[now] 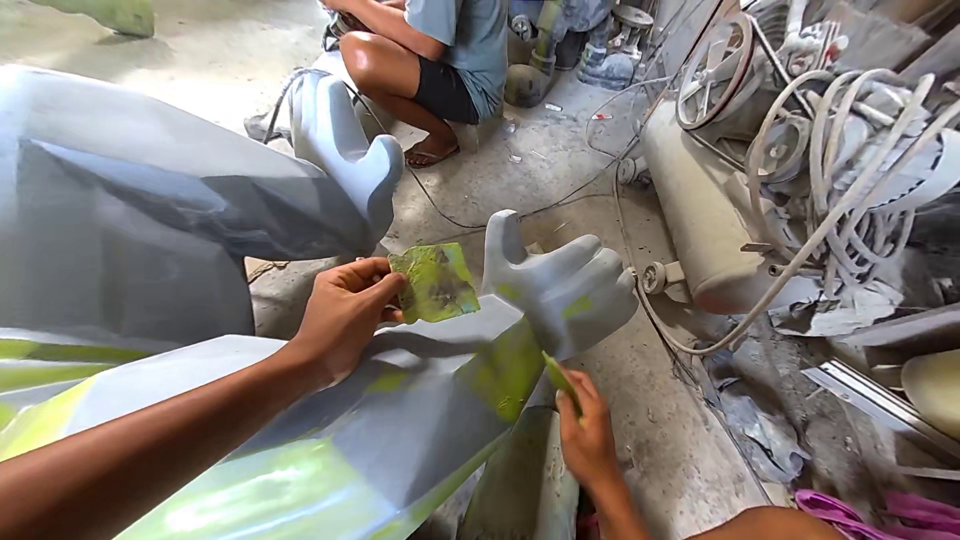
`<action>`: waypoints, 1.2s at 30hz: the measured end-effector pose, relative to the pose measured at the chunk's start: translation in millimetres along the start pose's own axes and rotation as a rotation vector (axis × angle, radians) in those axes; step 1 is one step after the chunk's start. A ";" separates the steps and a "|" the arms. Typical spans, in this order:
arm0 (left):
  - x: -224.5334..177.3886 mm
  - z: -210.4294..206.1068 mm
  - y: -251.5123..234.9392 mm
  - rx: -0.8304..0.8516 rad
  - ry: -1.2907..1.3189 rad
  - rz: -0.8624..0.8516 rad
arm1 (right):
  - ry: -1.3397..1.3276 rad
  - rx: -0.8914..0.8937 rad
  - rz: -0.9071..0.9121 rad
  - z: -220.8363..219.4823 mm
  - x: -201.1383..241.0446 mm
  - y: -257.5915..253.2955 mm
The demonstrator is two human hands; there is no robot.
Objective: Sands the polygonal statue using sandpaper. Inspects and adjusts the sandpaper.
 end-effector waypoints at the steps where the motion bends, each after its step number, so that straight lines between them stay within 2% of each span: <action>1: 0.4 0.5 0.5 0.000 -0.003 0.002 | 0.030 -0.008 -0.055 -2.5 -16.7 -17.8; 5: 0.1 0.8 1.0 0.014 0.012 -0.010 | 0.182 0.017 -0.113 -31.0 -55.2 -58.1; 9: -0.6 0.1 1.6 -0.002 0.004 0.010 | 0.169 0.027 -0.136 -43.6 -52.7 -57.6; 15: 1.5 -0.8 -0.6 0.020 0.019 -0.003 | 0.098 0.148 -0.252 -43.2 -2.1 -16.2; 21: -1.3 -1.4 -0.5 0.022 0.002 -0.017 | 0.041 0.090 -0.171 -44.3 55.7 43.3; 26: -4.5 -3.2 3.9 0.012 -0.001 -0.006 | 0.045 0.067 -0.145 -45.5 76.2 67.0; 30: -3.3 -2.5 3.8 0.013 -0.017 -0.004 | -0.012 0.127 -0.110 -44.4 85.6 76.3; 33: -2.5 -1.0 3.1 0.007 -0.022 -0.003 | -0.249 0.127 -0.119 -25.8 78.3 70.7; 36: -2.0 1.1 1.9 -0.007 -0.014 0.001 | -0.340 -0.026 -0.284 1.5 37.6 49.4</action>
Point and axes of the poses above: each hand's wrist, its own y-axis away from the middle knuckle, its own z-axis out of the back of the hand, x = y × z, the point moved 8 cm from there along -y, towards the middle knuckle, and after that the axes turned 7 degrees about -z, right-handed, at the moved point
